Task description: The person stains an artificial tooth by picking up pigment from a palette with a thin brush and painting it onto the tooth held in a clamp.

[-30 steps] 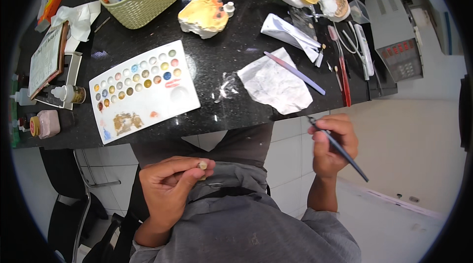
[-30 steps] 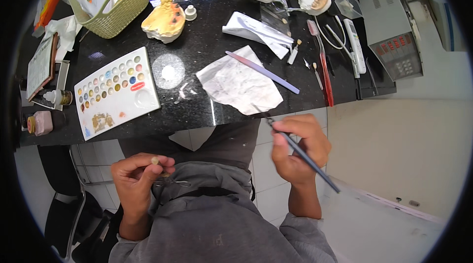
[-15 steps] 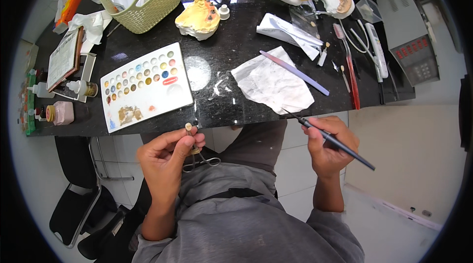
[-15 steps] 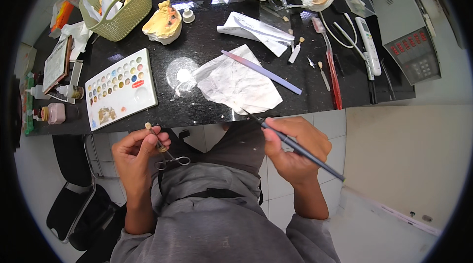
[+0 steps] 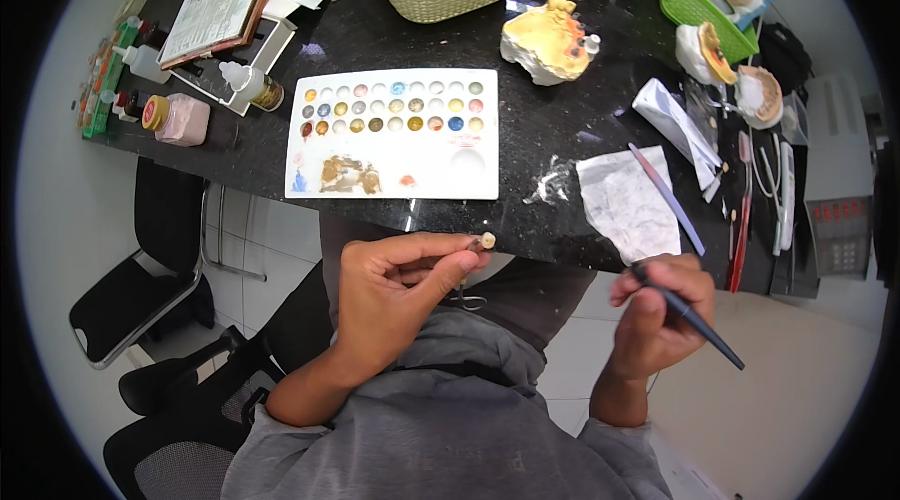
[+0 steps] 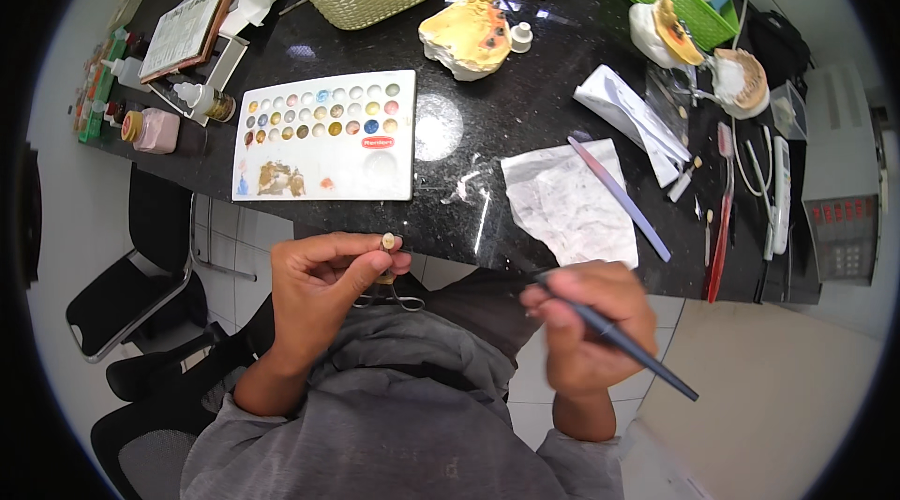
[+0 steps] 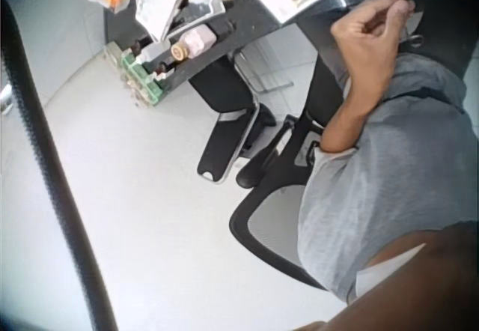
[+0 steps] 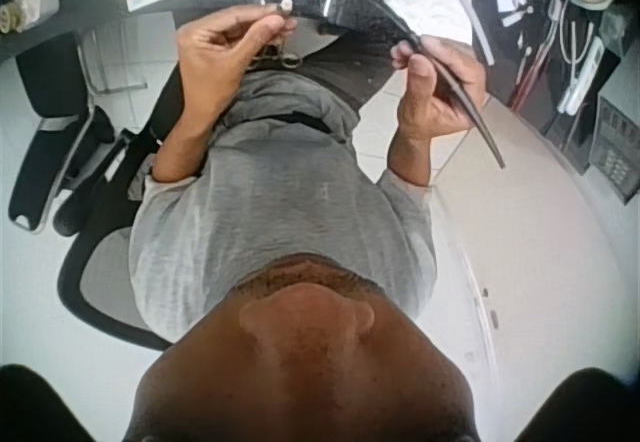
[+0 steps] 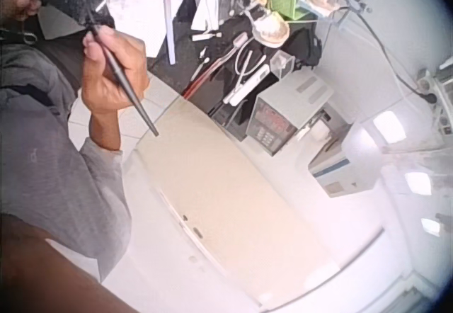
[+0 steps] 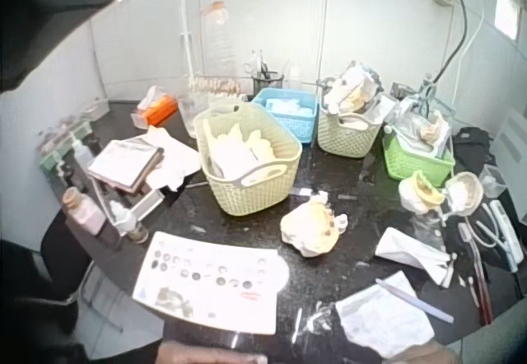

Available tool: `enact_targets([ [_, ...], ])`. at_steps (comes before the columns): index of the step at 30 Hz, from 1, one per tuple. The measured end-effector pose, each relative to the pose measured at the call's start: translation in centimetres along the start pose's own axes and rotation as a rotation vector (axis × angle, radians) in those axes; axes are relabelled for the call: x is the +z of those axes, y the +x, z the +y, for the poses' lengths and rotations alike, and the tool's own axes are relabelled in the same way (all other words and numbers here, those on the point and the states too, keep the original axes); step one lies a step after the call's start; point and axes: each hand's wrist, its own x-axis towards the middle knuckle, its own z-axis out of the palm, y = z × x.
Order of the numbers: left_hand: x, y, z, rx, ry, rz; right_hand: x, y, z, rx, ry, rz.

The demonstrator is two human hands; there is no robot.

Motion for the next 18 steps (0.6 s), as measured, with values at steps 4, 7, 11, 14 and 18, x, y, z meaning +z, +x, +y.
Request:
enact_targets([
  [4, 0.0, 0.1, 0.2, -0.026, 0.023, 0.003, 3.1, 1.7, 1.0, -0.136, 0.075, -0.133],
  [7, 0.0, 0.3, 0.0, -0.023, 0.042, -0.004, 4.0, 2.5, 1.1, -0.109, 0.074, -0.167],
  [11, -0.3, 0.3, -0.3, 0.003, 0.041, -0.017, 4.1, 2.9, 1.2, -0.083, 0.051, -0.245],
  [14, -0.3, 0.2, -0.5, 0.011, 0.032, -0.024, 4.2, 2.8, 1.5, -0.120, 0.036, -0.267],
  [18, -0.3, 0.2, -0.5, 0.008, 0.031, -0.024, 4.1, 2.6, 1.6, -0.102, 0.036, -0.269],
])
